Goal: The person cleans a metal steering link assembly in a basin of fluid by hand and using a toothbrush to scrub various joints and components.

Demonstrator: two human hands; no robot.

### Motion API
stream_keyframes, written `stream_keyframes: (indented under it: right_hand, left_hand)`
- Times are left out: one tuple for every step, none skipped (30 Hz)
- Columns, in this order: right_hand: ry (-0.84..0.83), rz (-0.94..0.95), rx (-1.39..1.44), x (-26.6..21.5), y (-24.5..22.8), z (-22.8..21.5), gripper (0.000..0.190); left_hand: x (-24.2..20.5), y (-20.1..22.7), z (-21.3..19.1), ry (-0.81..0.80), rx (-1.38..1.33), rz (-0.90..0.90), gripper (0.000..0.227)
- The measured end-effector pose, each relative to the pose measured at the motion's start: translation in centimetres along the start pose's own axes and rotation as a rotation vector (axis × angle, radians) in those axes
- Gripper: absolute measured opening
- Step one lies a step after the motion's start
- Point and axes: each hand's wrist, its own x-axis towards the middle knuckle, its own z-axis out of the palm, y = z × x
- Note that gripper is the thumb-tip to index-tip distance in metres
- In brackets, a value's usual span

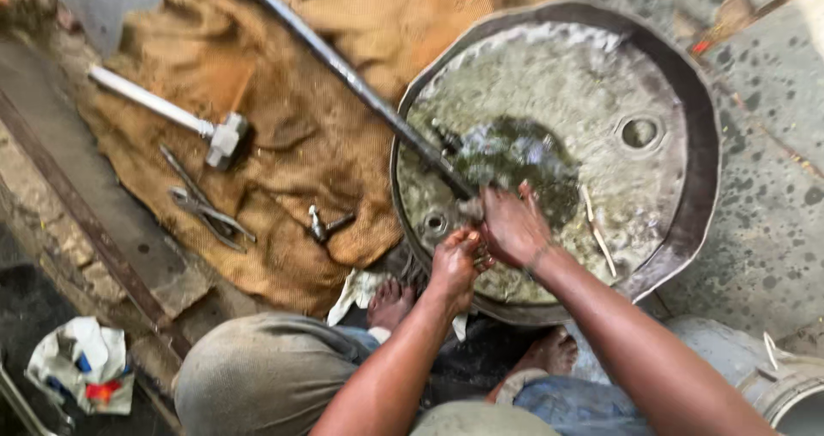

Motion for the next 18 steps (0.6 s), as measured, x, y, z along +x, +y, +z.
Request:
stream_keyframes:
  right_hand:
    - [-0.149, 0.124, 0.139, 1.0, -0.4, 0.4, 0.043]
    - [-0.302, 0.246, 0.276, 3.1, -1.0, 0.8, 0.049]
    - [-0.446, 0.364, 0.409, 5.7, -1.5, 0.9, 0.058]
    - [-0.392, 0.337, 0.477, 7.9, -2.2, 0.8, 0.040]
    - [-0.338, 0.320, 0.544, 9.6, -2.4, 0.7, 0.047]
    - [-0.263, 0.317, 0.536, 11.0, -2.8, 0.8, 0.040]
    - [-0.184, 0.316, 0.528, 12.3, -3.4, 0.8, 0.038]
    - [-0.105, 0.314, 0.518, 13.0, -3.6, 0.7, 0.043]
    - [-0.180, 0.285, 0.502, 12.0, -3.2, 0.5, 0.039]
    - [-0.255, 0.257, 0.487, 10.2, -2.5, 0.0, 0.037]
    - [-0.320, 0.224, 0.466, 8.8, -1.7, -1.0, 0.038]
    - [-0.445, 0.238, 0.380, 6.3, -1.1, -2.0, 0.039]
    - [-0.575, 0.252, 0.294, 3.2, -1.1, -2.7, 0.041]
    - [-0.453, 0.207, 0.280, 1.5, -1.3, -3.1, 0.042]
    - [-0.339, 0.155, 0.263, 0.1, -1.4, -3.3, 0.047]
    - [-0.125, 0.075, 0.163, -1.5, -1.8, -3.4, 0.048]
    - [0.093, -0.001, 0.064, -2.9, -2.3, -3.6, 0.050]
    - [0.314, -0.073, -0.036, -3.7, -2.5, -3.9, 0.052]
  left_hand:
    - [0.0, 0.1, 0.0, 0.002, -0.014, -0.003, 0.016]
    - [-0.1, 0.1, -0.1, 0.003, -0.028, -0.007, 0.017]
    - [0.1, 0.3, -0.2, 0.007, -0.038, 0.035, 0.017]
    - [0.3, 0.4, -0.3, 0.011, -0.047, 0.076, 0.016]
    - [0.4, 0.2, -0.3, 0.008, -0.053, 0.109, 0.016]
    - [0.5, 0.0, -0.4, 0.001, -0.057, 0.118, 0.017]
    - [0.6, 0.0, -0.4, -0.010, -0.060, 0.129, 0.018]
    - [0.7, 0.3, -0.4, -0.020, -0.063, 0.140, 0.020]
    - [0.5, 0.3, -0.5, 0.023, -0.080, 0.108, 0.022]
    - [0.3, 0.5, -0.5, 0.067, -0.098, 0.077, 0.024]
    - [0.4, 1.1, -0.2, 0.103, -0.115, 0.055, 0.027]
    - [0.4, 1.6, 0.1, 0.107, -0.109, 0.054, 0.030]
    - [0.2, 1.8, 0.1, 0.115, -0.105, 0.050, 0.035]
    - [0.2, 1.9, 0.1, 0.124, -0.101, 0.046, 0.039]
    - [0.1, 1.8, 0.0, 0.140, -0.071, 0.046, 0.042]
    - [0.1, 1.6, 0.0, 0.155, -0.042, 0.047, 0.045]
    - [0.1, 1.6, -0.1, 0.171, -0.010, 0.050, 0.048]
    - [0.1, 1.4, -0.1, 0.162, -0.002, 0.031, 0.050]
